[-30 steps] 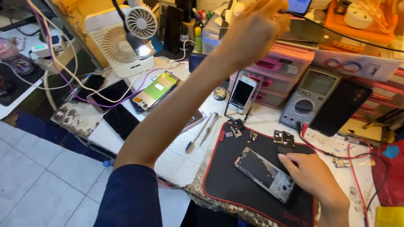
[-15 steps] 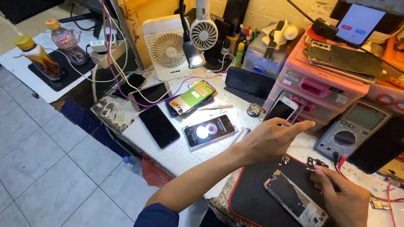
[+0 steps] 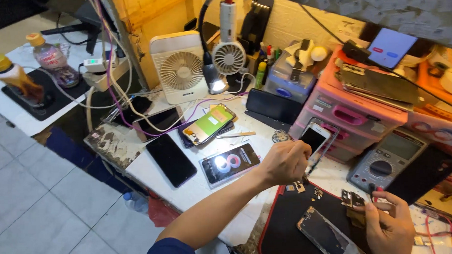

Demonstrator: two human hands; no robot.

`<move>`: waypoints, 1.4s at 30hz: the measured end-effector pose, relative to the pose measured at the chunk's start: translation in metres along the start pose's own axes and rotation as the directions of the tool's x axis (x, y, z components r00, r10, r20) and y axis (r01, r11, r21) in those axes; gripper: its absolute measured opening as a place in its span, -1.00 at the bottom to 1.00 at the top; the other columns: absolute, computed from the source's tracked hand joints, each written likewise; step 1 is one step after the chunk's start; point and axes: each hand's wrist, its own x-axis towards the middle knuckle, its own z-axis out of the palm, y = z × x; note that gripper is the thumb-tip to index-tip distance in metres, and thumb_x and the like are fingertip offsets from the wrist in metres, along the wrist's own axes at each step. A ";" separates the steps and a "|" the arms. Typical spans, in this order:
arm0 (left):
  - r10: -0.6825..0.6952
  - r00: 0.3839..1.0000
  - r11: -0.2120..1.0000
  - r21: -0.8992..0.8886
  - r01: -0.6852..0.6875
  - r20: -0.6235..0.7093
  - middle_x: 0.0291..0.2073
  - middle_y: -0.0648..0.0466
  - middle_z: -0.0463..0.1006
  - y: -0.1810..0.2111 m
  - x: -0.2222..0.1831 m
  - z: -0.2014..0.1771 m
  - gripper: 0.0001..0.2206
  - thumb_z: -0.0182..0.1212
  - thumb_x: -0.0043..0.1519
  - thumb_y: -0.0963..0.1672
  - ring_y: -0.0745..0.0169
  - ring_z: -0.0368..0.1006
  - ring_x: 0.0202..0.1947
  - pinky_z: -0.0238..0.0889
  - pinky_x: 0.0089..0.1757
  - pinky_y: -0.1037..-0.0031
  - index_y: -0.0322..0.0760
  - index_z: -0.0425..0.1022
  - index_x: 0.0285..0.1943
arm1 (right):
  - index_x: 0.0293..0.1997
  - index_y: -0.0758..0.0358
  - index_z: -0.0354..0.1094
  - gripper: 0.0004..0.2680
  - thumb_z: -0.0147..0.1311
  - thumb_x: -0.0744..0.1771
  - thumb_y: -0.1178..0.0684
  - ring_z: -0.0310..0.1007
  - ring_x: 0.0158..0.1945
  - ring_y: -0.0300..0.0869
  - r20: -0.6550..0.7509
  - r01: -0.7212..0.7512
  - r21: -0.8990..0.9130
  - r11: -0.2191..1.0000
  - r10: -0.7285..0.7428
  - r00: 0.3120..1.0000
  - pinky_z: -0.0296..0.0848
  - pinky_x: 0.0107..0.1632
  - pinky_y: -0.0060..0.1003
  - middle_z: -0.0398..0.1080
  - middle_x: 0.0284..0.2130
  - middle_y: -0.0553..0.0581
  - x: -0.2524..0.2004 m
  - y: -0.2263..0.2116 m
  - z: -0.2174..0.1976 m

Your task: Inspecting and assembling internal components of a mobile phone at a repair station.

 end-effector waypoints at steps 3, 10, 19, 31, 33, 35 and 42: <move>-0.242 0.970 0.968 -0.069 0.241 -0.012 -0.47 0.03 0.50 0.003 -0.001 -0.008 -0.84 -0.20 0.34 -0.21 0.04 0.36 -0.64 0.17 -0.51 0.26 -0.38 0.33 -0.10 | -0.71 0.51 0.47 -0.54 -0.02 0.50 0.28 0.52 0.04 -0.02 0.093 -0.064 -0.031 0.997 0.067 0.993 0.46 0.19 -0.17 0.54 -0.39 0.31 0.003 0.007 0.001; -0.264 0.964 0.960 -0.094 0.263 0.000 -0.41 -0.01 0.53 -0.003 -0.005 -0.001 -0.80 -0.19 0.38 -0.20 0.08 0.45 -0.56 0.26 -0.48 0.32 -0.46 0.33 0.02 | -0.33 0.45 0.61 -0.67 -0.03 0.50 0.07 0.56 -0.19 -0.02 0.171 0.001 -0.144 0.990 0.024 0.985 0.43 0.16 -0.15 0.57 -0.25 0.30 -0.004 0.043 0.015; -0.231 0.973 0.968 -0.101 0.230 0.005 -0.44 0.00 0.52 0.002 -0.002 -0.005 -0.80 -0.18 0.39 -0.21 0.11 0.44 -0.58 0.26 -0.49 0.33 -0.48 0.33 0.03 | -0.10 0.34 0.62 -0.78 0.00 0.49 0.07 0.46 -0.13 -0.09 0.068 -0.105 -0.110 0.988 0.113 0.991 0.44 -0.07 -0.21 0.38 0.13 0.31 -0.002 -0.002 0.006; -0.194 0.981 0.965 -0.176 0.195 0.022 -0.47 0.00 0.46 0.006 0.008 -0.014 -0.90 -0.09 0.33 -0.27 0.26 0.35 -0.60 0.24 -0.51 0.50 -0.42 0.35 -0.09 | -0.12 0.31 0.60 -0.69 -0.17 0.41 0.00 0.53 0.01 -0.11 0.231 0.141 0.139 0.980 -0.171 0.958 0.50 0.09 -0.25 0.39 -0.02 0.19 0.076 -0.069 -0.043; -0.189 0.982 0.974 -0.123 0.189 0.008 -0.47 0.00 0.47 0.008 0.009 -0.015 -0.91 -0.09 0.32 -0.27 0.28 0.34 -0.63 0.23 -0.54 0.53 -0.42 0.34 -0.11 | -0.18 0.33 0.54 -0.79 -0.09 0.40 0.10 0.51 -0.18 -0.13 0.128 0.390 0.094 0.916 -0.400 0.908 0.49 -0.12 -0.30 0.46 -0.22 0.18 0.105 -0.103 -0.061; -0.219 0.976 0.967 -0.132 0.217 -0.002 -0.50 0.00 0.53 0.000 0.003 -0.007 -0.88 -0.08 0.31 -0.26 0.18 0.45 -0.58 0.37 -0.45 0.46 -0.37 0.40 -0.11 | -0.22 0.25 0.56 -0.84 0.02 0.38 0.06 0.54 -0.20 -0.05 0.110 0.392 -0.004 0.920 -0.389 0.914 0.51 -0.13 -0.24 0.49 -0.25 0.15 0.127 -0.112 -0.065; -0.277 0.958 0.959 -0.083 0.272 -0.068 -0.55 0.07 0.58 -0.010 -0.005 -0.002 -0.84 -0.06 0.29 -0.25 0.10 0.57 -0.54 0.49 -0.37 0.41 -0.31 0.46 -0.09 | -0.10 0.26 0.50 -0.85 0.17 0.36 0.02 0.55 -0.05 0.18 0.305 0.579 -0.374 0.724 -0.493 0.815 0.54 -0.14 -0.06 0.51 -0.14 0.25 0.214 -0.103 -0.034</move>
